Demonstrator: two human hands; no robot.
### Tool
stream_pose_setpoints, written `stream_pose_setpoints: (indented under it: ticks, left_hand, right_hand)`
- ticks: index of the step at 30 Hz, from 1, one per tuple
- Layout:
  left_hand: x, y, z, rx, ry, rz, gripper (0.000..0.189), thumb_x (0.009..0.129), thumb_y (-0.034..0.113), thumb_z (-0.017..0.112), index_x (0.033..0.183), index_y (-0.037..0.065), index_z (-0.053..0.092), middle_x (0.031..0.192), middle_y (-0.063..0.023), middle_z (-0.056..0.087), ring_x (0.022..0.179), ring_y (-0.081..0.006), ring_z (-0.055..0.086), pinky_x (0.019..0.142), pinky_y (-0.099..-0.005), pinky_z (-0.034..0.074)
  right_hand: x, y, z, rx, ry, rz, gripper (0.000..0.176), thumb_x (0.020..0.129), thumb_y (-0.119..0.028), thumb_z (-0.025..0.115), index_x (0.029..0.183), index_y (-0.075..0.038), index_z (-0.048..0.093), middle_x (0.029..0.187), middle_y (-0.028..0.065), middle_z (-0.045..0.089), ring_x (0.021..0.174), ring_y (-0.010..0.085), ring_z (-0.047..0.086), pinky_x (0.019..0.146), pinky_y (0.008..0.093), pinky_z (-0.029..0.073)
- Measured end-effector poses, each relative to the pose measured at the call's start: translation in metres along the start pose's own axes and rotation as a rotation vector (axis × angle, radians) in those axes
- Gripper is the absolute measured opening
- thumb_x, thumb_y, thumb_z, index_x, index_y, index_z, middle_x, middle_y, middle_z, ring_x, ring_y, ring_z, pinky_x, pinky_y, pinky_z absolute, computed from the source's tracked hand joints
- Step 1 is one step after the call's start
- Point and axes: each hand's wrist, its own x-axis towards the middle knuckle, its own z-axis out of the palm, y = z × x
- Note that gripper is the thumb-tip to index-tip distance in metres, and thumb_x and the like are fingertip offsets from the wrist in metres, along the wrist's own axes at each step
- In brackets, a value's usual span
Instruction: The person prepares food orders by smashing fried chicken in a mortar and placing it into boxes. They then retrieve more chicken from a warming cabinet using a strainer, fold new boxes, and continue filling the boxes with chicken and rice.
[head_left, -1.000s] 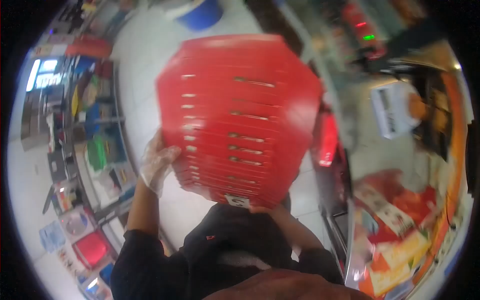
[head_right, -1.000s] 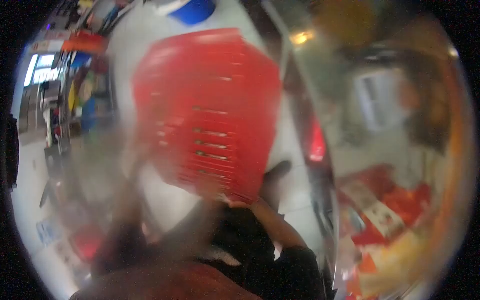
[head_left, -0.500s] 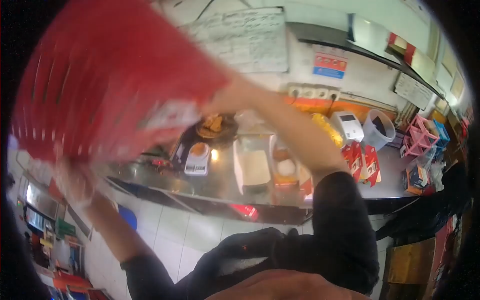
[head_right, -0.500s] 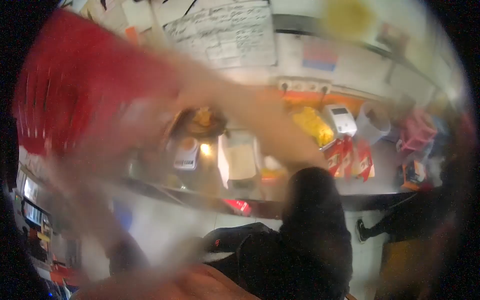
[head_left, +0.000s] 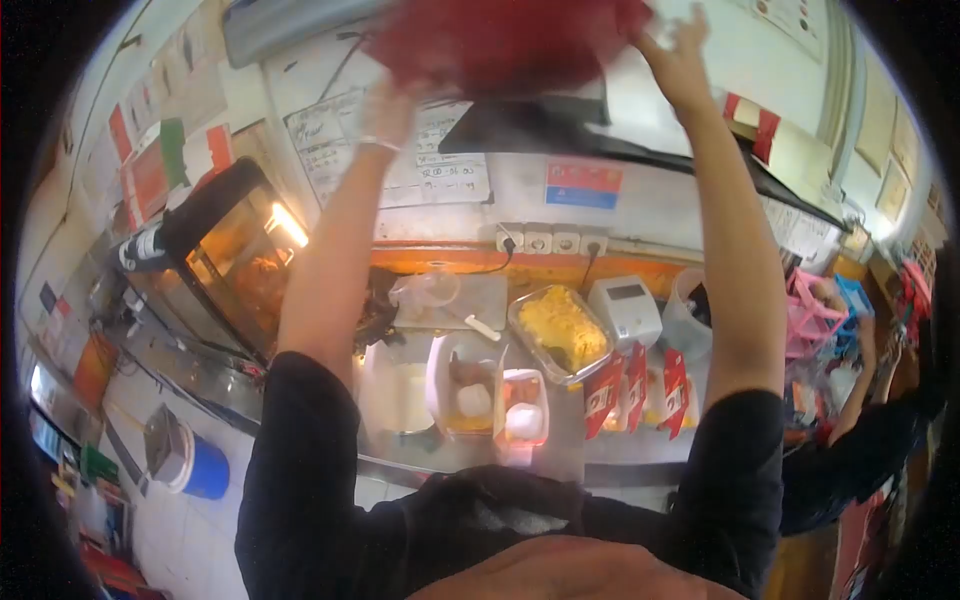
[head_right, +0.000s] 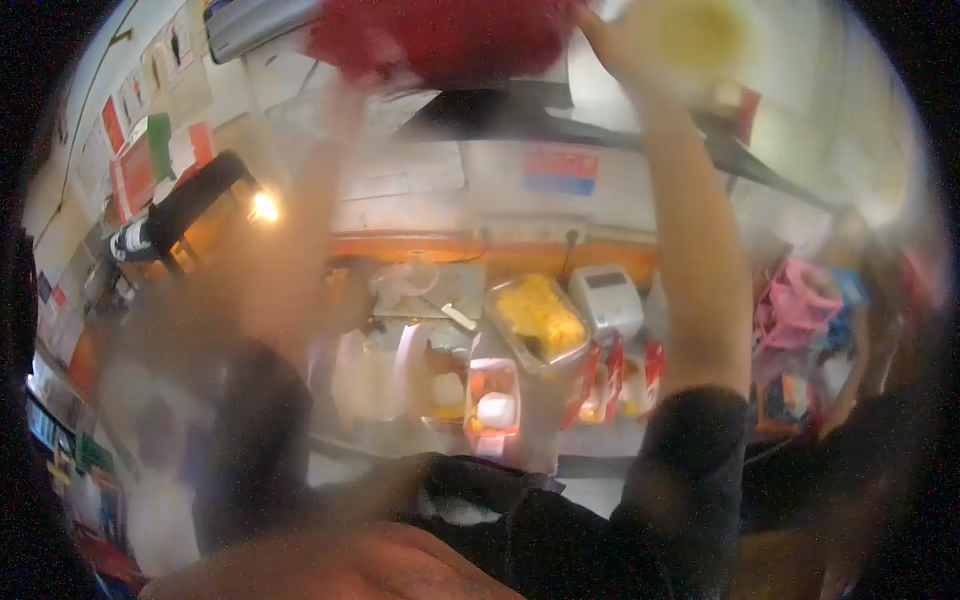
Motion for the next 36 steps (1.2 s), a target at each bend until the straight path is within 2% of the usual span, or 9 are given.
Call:
stream_pose_setpoints:
  ticks: [1,3,7,9,13,17,26,31,36]
  left_hand:
    - [-0.007,-0.009,0.039,-0.625,0.062,-0.085,0.032,0.093,0.014,0.046,0.122,0.018,0.059,0.122,-0.0136,0.059,0.110,-0.0285,0.057,0.096,-0.0373,0.044]
    - [-0.006,0.017,0.014,-0.268,-0.505,-0.170,0.035,0.093,0.015,0.045,0.124,0.027,0.058,0.125,-0.0098,0.058,0.113,-0.0268,0.056,0.097,-0.0371,0.044]
    - [-0.023,-0.014,0.042,0.013,-0.356,-0.016,0.034,0.093,0.018,0.045,0.122,0.029,0.058,0.125,-0.0059,0.059,0.113,-0.0252,0.056,0.097,-0.0366,0.044]
    - [-0.001,0.029,-0.007,0.213,-0.447,-0.396,0.028,0.091,0.022,0.050,0.117,0.026,0.060,0.122,-0.0074,0.061,0.110,-0.0258,0.058,0.093,-0.0369,0.046]
    - [-0.003,0.096,-0.038,-0.085,0.279,-0.192,0.019,0.085,0.026,0.063,0.097,0.012,0.064,0.095,-0.0109,0.065,0.091,-0.0287,0.062,0.084,-0.0407,0.047]
    - [0.012,0.198,-0.077,-0.268,0.202,0.521,0.012,0.079,0.017,0.062,0.090,0.012,0.066,0.086,-0.0014,0.064,0.067,-0.0224,0.061,0.057,-0.0312,0.048]
    - [0.033,0.185,0.009,-0.131,-0.428,-0.135,0.030,0.084,0.043,0.057,0.103,0.023,0.068,0.100,-0.0094,0.068,0.094,-0.0264,0.064,0.077,-0.0437,0.052]
    - [-0.009,0.176,-0.108,0.016,-0.451,0.133,0.033,0.080,0.018,0.064,0.112,0.011,0.057,0.103,-0.0118,0.063,0.096,-0.0278,0.062,0.073,-0.0402,0.053]
    - [-0.094,0.103,-0.229,0.239,-0.795,-0.009,0.030,0.084,0.017,0.058,0.112,0.006,0.058,0.102,-0.0124,0.064,0.096,-0.0287,0.061,0.076,-0.0363,0.051]
  right_hand:
    - [-0.009,-0.020,-0.015,-0.233,-0.054,-0.208,0.091,0.077,-0.026,0.070,0.146,0.000,0.017,0.125,0.0286,0.046,0.120,0.0391,0.045,0.106,0.0403,0.033]
    - [-0.020,-0.053,-0.024,-0.388,-0.066,-0.464,0.075,0.075,-0.036,0.073,0.135,0.000,0.044,0.127,0.0218,0.054,0.119,0.0308,0.051,0.102,0.0400,0.038]
    - [-0.040,-0.062,-0.028,-0.370,-0.667,-0.317,0.065,0.074,-0.030,0.073,0.130,-0.006,0.052,0.126,0.0170,0.055,0.117,0.0291,0.052,0.101,0.0376,0.040]
    - [-0.043,-0.067,-0.025,-0.332,-0.927,-0.192,0.059,0.075,-0.028,0.072,0.127,-0.007,0.055,0.128,0.0158,0.054,0.115,0.0280,0.053,0.099,0.0372,0.041]
    - [-0.029,-0.054,-0.017,-0.182,-1.303,-0.051,0.028,0.080,-0.021,0.066,0.100,-0.002,0.068,0.085,0.0116,0.067,0.077,0.0230,0.063,0.075,0.0320,0.049]
    - [-0.026,-0.030,-0.018,-0.479,-0.971,-0.190,0.022,0.084,-0.017,0.058,0.090,0.004,0.064,0.070,0.0143,0.062,0.061,0.0257,0.055,0.063,0.0373,0.044]
    - [-0.054,-0.117,0.008,-0.673,-1.000,-0.200,0.025,0.089,-0.022,0.057,0.102,-0.002,0.066,0.093,0.0204,0.066,0.081,0.0324,0.063,0.070,0.0404,0.051]
    - [-0.058,-0.215,-0.009,-1.098,-0.445,-0.391,0.030,0.087,-0.027,0.061,0.105,-0.004,0.065,0.092,0.0177,0.066,0.079,0.0306,0.066,0.070,0.0383,0.056]
    - [-0.104,-0.254,0.058,-0.318,-0.040,-0.204,0.044,0.084,-0.029,0.062,0.114,0.000,0.049,0.106,0.0166,0.049,0.091,0.0339,0.051,0.080,0.0394,0.047]
